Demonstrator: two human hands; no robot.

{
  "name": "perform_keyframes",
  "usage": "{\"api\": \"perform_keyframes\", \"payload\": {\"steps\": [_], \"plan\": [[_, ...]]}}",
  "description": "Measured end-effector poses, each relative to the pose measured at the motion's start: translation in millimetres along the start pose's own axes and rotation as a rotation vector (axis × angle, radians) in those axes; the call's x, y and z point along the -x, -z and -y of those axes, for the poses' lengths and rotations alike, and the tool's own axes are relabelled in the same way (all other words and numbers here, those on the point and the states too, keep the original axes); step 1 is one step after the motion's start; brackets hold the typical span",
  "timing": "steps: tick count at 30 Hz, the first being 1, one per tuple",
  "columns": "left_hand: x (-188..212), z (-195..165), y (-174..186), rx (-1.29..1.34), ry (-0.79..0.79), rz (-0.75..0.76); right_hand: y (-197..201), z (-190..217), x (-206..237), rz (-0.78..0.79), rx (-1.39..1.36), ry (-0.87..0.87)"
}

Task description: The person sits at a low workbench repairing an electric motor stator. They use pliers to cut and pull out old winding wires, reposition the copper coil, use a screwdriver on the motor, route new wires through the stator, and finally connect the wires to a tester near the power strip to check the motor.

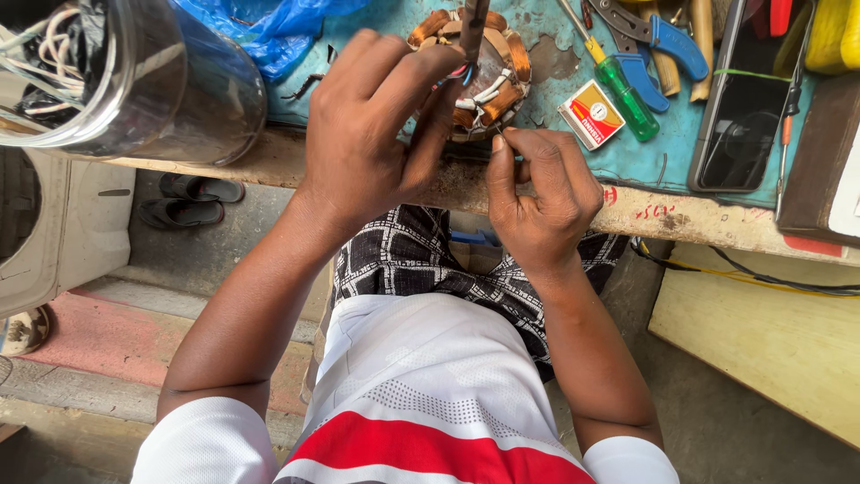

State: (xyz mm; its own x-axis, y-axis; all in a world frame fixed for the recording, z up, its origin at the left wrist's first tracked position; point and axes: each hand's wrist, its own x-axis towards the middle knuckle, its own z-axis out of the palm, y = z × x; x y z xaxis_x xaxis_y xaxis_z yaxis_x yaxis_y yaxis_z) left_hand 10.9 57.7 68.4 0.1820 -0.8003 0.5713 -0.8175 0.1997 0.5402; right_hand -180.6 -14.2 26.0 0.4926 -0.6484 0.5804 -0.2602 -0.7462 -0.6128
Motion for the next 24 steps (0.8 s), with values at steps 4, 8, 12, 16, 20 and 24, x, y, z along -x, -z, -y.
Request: {"api": "perform_keyframes", "payload": {"steps": [4, 8, 12, 16, 20, 24], "plan": [[-23.8, 2.6, 7.6, -0.004, -0.018, 0.217, 0.4, -0.6, -0.9, -0.015, 0.063, 0.003], [-44.5, 5.5, 1.1, -0.262, -0.036, 0.344, 1.9, 0.3, -4.3, -0.013, 0.071, -0.005], [-57.5, 7.7, -10.1, -0.391, -0.117, 0.384, 4.1, 3.5, -6.3, -0.008, 0.077, -0.014], [-68.7, 10.3, -18.1, -0.492, -0.192, 0.408, 5.9, 4.8, -8.8, -0.003, 0.163, 0.062], [-73.2, 8.3, -21.3, -0.539, -0.229, 0.466, 4.7, 3.3, -10.8, 0.008, 0.102, 0.047], [-72.1, 7.5, -19.9, -0.596, -0.284, 0.489, 3.1, 1.2, -10.6, 0.012, 0.084, 0.066]]}}
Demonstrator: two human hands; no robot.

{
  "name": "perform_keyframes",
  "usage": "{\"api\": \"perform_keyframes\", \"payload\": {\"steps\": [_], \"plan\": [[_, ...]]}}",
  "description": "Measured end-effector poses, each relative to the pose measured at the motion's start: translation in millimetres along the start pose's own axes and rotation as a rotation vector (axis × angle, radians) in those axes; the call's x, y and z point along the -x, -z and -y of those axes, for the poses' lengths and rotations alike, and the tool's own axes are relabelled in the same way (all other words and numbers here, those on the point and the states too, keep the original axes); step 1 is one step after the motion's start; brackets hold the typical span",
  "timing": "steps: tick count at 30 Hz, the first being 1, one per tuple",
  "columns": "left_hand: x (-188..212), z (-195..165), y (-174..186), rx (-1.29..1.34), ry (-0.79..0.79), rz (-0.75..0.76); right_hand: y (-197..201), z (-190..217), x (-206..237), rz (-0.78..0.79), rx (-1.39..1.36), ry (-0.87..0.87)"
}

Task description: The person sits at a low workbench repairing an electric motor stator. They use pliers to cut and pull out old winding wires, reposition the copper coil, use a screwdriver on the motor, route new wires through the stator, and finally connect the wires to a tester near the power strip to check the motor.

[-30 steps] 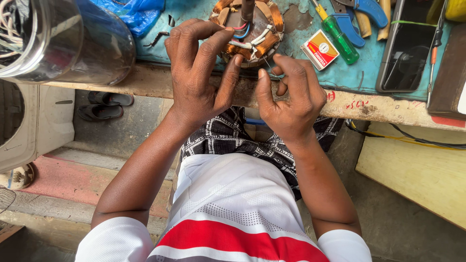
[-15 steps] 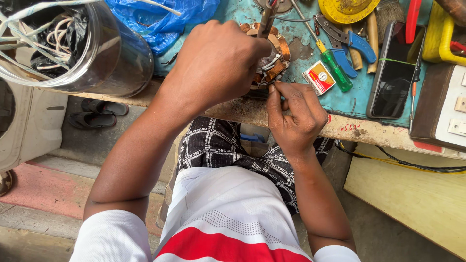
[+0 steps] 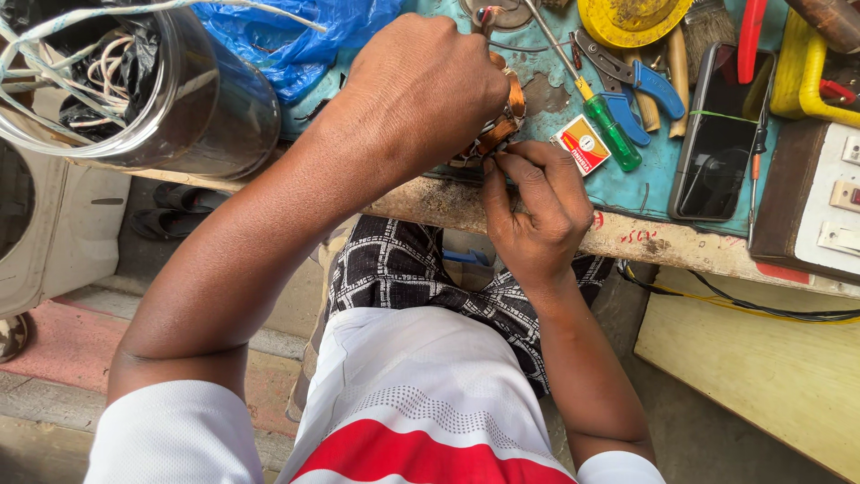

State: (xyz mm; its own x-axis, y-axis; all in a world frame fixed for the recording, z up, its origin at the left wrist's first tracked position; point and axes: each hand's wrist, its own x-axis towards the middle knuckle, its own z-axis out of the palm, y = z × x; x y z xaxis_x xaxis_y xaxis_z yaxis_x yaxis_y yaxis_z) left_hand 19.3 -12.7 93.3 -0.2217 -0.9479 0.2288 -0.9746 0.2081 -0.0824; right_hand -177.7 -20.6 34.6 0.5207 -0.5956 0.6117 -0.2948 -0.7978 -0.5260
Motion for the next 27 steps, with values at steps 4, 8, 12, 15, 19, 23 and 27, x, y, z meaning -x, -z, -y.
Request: {"api": "perform_keyframes", "payload": {"steps": [4, 8, 12, 15, 19, 23, 27], "plan": [[1.0, -1.1, -2.1, -0.081, -0.012, 0.029, -1.2, -1.6, 0.5, -0.001, -0.012, 0.006], [-0.2, 1.5, -6.2, -0.106, -0.072, 0.028, -2.0, -2.9, -0.5, -0.003, -0.034, 0.003], [-0.9, 6.8, -10.6, -0.085, -0.107, 0.073, -3.1, -3.8, -2.2, -0.017, -0.074, -0.006], [0.7, 13.3, -12.9, -0.092, -0.171, 0.08, -3.4, -3.8, -2.4, -0.007, -0.078, -0.001], [7.7, 20.4, -13.6, 0.003, -0.194, 0.008, -2.0, -4.1, -0.2, -0.002, -0.092, -0.025], [12.0, 19.2, -15.9, -0.004, -0.159, -0.08, 2.6, -6.7, 2.7, 0.015, -0.104, -0.052], [13.7, 13.8, -20.3, -0.08, -0.092, -0.119, 7.5, -10.3, 1.3, 0.087, -0.134, -0.184]]}}
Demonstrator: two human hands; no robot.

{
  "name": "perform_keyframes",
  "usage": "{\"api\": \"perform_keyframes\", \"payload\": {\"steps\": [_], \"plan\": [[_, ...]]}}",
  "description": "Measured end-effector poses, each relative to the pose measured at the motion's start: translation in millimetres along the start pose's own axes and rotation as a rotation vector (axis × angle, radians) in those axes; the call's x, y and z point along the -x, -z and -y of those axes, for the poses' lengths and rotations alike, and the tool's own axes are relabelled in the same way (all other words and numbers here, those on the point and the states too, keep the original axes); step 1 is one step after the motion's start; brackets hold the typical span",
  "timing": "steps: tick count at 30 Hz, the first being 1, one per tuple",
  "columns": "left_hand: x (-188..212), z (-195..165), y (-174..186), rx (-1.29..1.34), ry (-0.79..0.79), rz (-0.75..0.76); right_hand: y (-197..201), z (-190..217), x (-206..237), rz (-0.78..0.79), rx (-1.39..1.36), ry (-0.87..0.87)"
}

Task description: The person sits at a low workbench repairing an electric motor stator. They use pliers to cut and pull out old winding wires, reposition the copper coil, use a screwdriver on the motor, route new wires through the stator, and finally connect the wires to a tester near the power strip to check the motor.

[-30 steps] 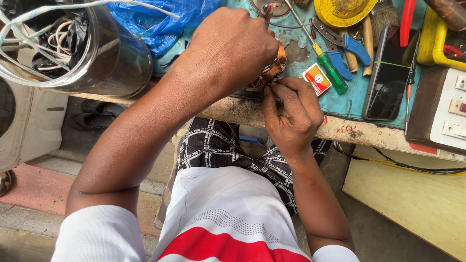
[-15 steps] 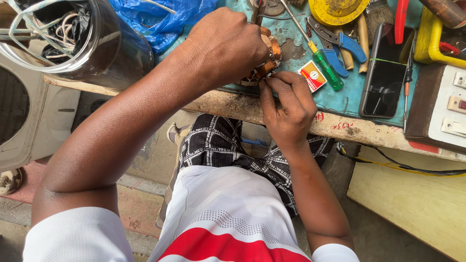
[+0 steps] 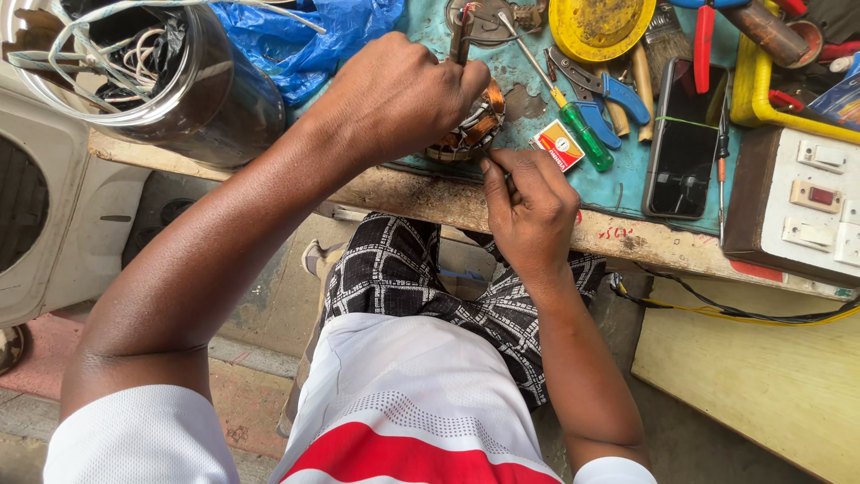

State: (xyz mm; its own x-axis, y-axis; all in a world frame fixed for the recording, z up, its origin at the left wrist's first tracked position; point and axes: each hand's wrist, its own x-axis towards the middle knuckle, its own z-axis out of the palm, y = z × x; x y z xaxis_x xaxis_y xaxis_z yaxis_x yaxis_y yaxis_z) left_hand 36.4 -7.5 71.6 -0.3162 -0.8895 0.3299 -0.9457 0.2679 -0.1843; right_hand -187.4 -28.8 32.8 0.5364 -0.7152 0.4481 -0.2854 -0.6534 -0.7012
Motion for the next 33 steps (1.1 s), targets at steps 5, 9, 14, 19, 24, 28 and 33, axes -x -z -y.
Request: {"api": "perform_keyframes", "payload": {"steps": [5, 9, 14, 19, 24, 28, 33], "plan": [[3.3, -5.7, -1.7, -0.004, 0.096, -0.197, 10.1, 2.5, -7.1, 0.012, 0.115, 0.102], [6.6, -15.9, -0.9, 0.189, 0.229, -0.281, 24.4, 7.1, -17.3, 0.055, 0.232, 0.2], [15.8, -31.8, -1.6, 0.813, 0.461, -0.282, 39.0, 7.9, -46.5, 0.129, 0.313, 0.435], [12.6, -43.0, -7.1, 1.297, 0.633, -0.209, 43.1, -0.8, -82.3, 0.219, 0.267, 0.715], [10.4, -47.8, -11.9, 1.352, 0.607, -0.274, 33.8, -17.1, -98.6, 0.349, -0.118, 0.491], [9.9, -46.0, -13.8, 1.442, 0.641, -0.248, 28.3, -29.9, -103.1, 0.425, -0.258, 0.445], [11.7, -45.9, -12.4, 1.13, 0.599, -0.299, 24.6, -39.6, -103.5, 0.441, -0.37, 0.305]]}}
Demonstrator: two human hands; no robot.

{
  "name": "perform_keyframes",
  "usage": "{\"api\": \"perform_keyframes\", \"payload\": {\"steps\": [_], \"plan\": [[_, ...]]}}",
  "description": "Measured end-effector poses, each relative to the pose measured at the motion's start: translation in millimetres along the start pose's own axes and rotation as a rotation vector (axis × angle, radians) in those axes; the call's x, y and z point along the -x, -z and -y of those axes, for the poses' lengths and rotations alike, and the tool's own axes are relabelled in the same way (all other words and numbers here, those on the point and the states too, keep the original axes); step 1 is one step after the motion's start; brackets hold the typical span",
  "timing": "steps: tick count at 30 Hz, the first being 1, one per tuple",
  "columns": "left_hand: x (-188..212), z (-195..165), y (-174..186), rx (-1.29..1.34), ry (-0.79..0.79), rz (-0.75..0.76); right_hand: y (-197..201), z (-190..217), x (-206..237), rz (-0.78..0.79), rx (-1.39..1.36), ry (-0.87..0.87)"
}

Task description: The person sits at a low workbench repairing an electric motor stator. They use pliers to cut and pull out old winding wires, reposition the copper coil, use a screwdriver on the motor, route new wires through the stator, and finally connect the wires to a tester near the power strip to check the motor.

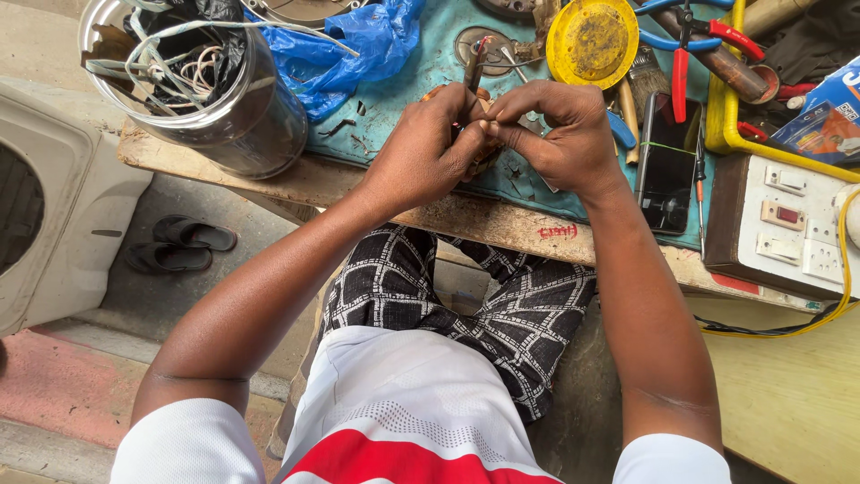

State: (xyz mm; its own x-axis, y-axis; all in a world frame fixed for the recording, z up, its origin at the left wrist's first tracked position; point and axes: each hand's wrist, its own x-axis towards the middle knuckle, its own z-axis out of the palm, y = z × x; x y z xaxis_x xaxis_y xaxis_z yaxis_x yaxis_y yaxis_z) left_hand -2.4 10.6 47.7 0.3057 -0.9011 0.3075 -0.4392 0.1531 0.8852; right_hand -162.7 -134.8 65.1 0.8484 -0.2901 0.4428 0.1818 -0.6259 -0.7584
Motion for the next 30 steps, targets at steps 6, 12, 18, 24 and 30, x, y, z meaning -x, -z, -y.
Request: {"api": "perform_keyframes", "payload": {"steps": [6, 12, 18, 24, 30], "plan": [[7.2, -2.0, -2.5, 0.049, 0.031, -0.019, -2.9, -1.2, 0.7, -0.016, -0.02, -0.024], [7.9, -2.0, -5.9, 0.031, 0.13, -0.094, 9.1, 15.7, -0.7, 0.166, 0.472, 0.282], [16.0, -13.3, -10.5, 0.117, 0.182, -0.115, -15.9, 14.6, 11.6, -0.107, 0.448, 0.251], [15.5, -13.6, -13.0, 0.132, 0.127, -0.146, -27.1, -1.6, 22.0, -0.239, 0.194, 0.106], [24.6, -12.4, -14.8, -0.324, -0.118, -0.198, -16.4, -4.8, 16.5, -0.135, 0.094, -0.027]]}}
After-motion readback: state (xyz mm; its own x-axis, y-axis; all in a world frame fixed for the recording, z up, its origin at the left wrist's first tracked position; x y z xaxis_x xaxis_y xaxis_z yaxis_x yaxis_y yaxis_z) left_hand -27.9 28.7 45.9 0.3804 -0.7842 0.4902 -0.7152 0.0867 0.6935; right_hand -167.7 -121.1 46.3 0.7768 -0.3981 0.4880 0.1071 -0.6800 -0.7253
